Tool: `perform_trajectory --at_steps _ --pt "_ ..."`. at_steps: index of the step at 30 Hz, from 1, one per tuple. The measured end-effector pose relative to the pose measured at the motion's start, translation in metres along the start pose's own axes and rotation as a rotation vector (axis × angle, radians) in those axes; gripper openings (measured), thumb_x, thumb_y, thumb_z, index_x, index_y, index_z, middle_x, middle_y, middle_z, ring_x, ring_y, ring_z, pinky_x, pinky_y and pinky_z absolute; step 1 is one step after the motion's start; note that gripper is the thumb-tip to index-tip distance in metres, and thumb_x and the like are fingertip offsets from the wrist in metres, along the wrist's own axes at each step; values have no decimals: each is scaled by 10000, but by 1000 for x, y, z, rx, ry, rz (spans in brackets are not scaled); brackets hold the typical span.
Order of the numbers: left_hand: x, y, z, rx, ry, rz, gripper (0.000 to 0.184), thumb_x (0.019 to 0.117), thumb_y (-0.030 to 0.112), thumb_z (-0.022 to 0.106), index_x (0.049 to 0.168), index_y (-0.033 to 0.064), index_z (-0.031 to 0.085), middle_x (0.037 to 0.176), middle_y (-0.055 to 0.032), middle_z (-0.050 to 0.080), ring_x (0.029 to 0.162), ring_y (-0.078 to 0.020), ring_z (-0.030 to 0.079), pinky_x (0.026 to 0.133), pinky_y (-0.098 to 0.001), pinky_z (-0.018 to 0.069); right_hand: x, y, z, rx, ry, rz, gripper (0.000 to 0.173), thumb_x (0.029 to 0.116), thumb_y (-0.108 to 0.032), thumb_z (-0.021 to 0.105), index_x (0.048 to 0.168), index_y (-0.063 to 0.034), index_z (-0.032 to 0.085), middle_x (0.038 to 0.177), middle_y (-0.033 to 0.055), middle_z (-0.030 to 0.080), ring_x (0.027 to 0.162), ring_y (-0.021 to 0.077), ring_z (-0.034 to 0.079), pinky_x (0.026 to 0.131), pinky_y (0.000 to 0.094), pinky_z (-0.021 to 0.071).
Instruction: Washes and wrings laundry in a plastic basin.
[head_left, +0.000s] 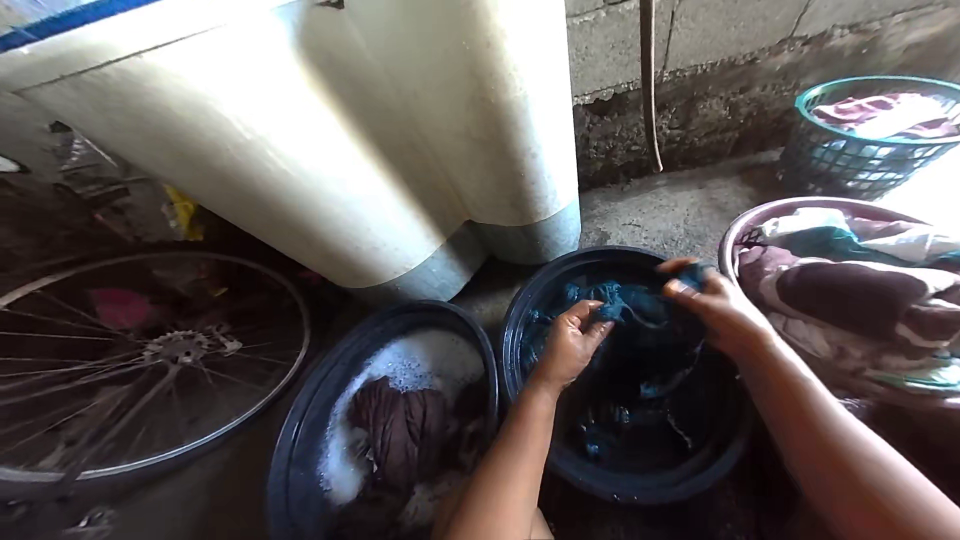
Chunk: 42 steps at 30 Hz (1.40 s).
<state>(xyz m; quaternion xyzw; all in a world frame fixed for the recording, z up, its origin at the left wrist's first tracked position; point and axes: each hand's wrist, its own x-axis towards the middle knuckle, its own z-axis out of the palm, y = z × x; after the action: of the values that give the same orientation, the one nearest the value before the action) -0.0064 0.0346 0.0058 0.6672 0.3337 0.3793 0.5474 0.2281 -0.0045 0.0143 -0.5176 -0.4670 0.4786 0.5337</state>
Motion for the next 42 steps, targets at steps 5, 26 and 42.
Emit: perform_trajectory --at_steps 5,26,42 --pt "1 -5 8 87 -2 103 159 869 33 715 991 -34 637 862 -28 667 772 -37 639 744 -229 557 -4 6 43 -498 -368 -86 348 805 -247 870 963 16 706 933 100 676 854 147 637 820 353 541" --pt "5 1 -15 59 111 131 210 959 40 662 1140 -67 668 1045 -67 718 953 -57 678 893 -253 571 -18 -36 -43 45 350 -183 137 954 -119 658 1086 -114 623 873 -48 682 777 52 668 738 278 606" --pt "4 -31 -28 344 -293 140 538 937 523 659 899 -10 730 892 -41 702 887 -72 647 846 -312 537 -18 -30 33 -279 -204 -516 88 876 -158 758 870 -71 756 910 -24 638 903 -16 589 826 151 500"
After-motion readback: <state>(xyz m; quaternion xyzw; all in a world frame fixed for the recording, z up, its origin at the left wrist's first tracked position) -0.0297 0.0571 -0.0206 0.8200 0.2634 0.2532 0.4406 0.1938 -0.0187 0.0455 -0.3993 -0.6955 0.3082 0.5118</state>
